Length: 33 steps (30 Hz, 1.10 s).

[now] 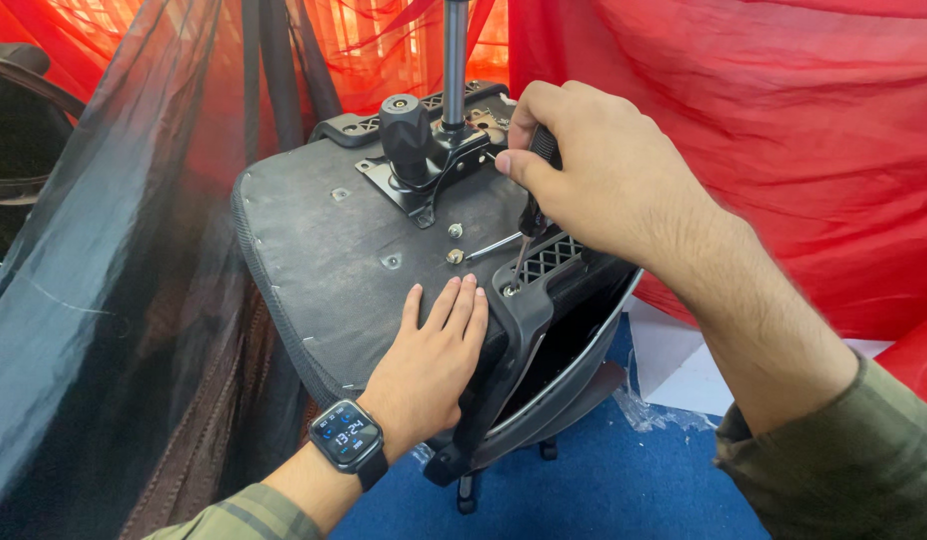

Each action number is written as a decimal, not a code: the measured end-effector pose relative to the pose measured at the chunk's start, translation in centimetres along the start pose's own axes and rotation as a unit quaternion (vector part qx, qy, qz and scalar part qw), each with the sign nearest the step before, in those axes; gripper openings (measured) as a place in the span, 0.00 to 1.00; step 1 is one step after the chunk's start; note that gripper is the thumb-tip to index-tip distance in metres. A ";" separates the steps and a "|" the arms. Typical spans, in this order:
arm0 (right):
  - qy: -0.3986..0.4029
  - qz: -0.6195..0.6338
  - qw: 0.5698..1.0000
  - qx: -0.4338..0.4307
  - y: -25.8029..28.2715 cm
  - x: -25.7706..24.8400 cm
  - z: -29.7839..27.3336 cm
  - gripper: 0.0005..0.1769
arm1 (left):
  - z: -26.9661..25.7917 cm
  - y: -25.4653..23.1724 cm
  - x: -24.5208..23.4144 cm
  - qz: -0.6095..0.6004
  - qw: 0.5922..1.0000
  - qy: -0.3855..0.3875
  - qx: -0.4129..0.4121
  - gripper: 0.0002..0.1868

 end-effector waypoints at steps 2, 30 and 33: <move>0.007 -0.003 1.000 0.006 -0.3 0.1 0.1 0.15 | 0.1 0.0 0.0 -0.002 1.000 -0.005 0.007 0.63; 0.023 -0.129 0.977 0.165 -0.9 3.8 4.7 0.16 | 5.9 5.0 2.0 -0.073 0.987 -0.067 0.130 0.49; 0.026 -0.130 0.976 0.172 -1.2 4.3 5.2 0.15 | 6.6 5.4 2.1 -0.085 0.985 -0.064 0.133 0.49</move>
Point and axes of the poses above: each hand's wrist, its own z-axis towards the middle knuckle, its own x-axis out of the palm, y = z × x, the point moved 9 cm from there along z, towards the middle knuckle, and after that the axes turned 9 degrees about -z, right-handed, at the moved point
